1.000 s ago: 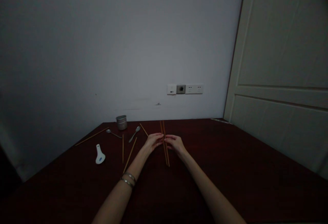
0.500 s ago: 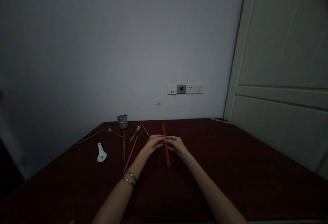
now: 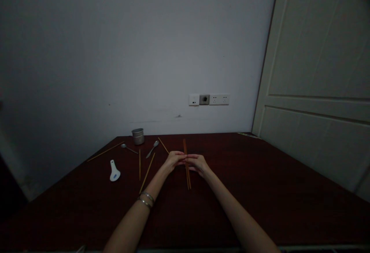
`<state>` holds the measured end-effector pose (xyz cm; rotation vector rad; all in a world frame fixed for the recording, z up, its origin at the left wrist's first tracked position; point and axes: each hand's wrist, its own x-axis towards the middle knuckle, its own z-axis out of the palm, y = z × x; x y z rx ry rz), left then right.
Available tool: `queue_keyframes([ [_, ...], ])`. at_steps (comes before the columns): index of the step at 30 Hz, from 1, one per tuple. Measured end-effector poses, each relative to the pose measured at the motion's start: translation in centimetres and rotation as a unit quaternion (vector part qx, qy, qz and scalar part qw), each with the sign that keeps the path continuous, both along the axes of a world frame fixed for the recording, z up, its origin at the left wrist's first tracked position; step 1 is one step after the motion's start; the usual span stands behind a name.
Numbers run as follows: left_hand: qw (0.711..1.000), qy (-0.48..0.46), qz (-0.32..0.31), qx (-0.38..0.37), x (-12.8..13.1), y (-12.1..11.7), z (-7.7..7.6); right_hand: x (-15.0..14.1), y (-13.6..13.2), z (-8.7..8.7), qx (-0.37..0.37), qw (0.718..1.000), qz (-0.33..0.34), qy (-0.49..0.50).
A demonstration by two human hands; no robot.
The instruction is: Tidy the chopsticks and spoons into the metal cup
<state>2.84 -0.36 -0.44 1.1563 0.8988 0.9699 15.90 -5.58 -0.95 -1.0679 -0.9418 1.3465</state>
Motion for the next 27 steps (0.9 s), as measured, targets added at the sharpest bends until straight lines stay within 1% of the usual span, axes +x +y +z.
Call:
queue_keyframes([
  [4,1.0,0.008,0.007,0.011,0.1,0.0,0.1,0.1,0.2,-0.3,0.001,1.0,0.01,0.017],
  [8,1.0,0.005,0.018,0.013,0.2,0.1,-0.1,0.1,0.1,-0.3,-0.003,1.0,0.015,0.025],
  [12,1.0,0.007,0.009,0.02,0.2,0.3,-0.4,0.0,0.2,-0.3,-0.009,1.0,0.012,0.027],
  [14,0.999,0.02,0.006,0.034,0.2,0.5,-0.4,0.0,0.2,-0.3,-0.006,0.999,0.01,0.031],
  [17,0.992,0.084,0.037,0.081,0.2,0.9,0.0,-0.1,0.3,-0.3,-0.005,0.999,-0.003,0.035],
  [20,0.975,0.163,0.078,0.128,0.5,1.5,1.0,-0.1,0.3,-0.1,-0.008,0.999,-0.02,0.031],
  [23,0.951,0.234,0.111,0.168,1.0,1.8,2.0,-0.2,0.3,0.0,-0.007,0.999,-0.019,0.024],
  [27,0.896,0.35,0.152,0.227,1.7,1.8,2.5,-0.4,0.1,0.1,-0.005,1.0,-0.027,0.012],
])
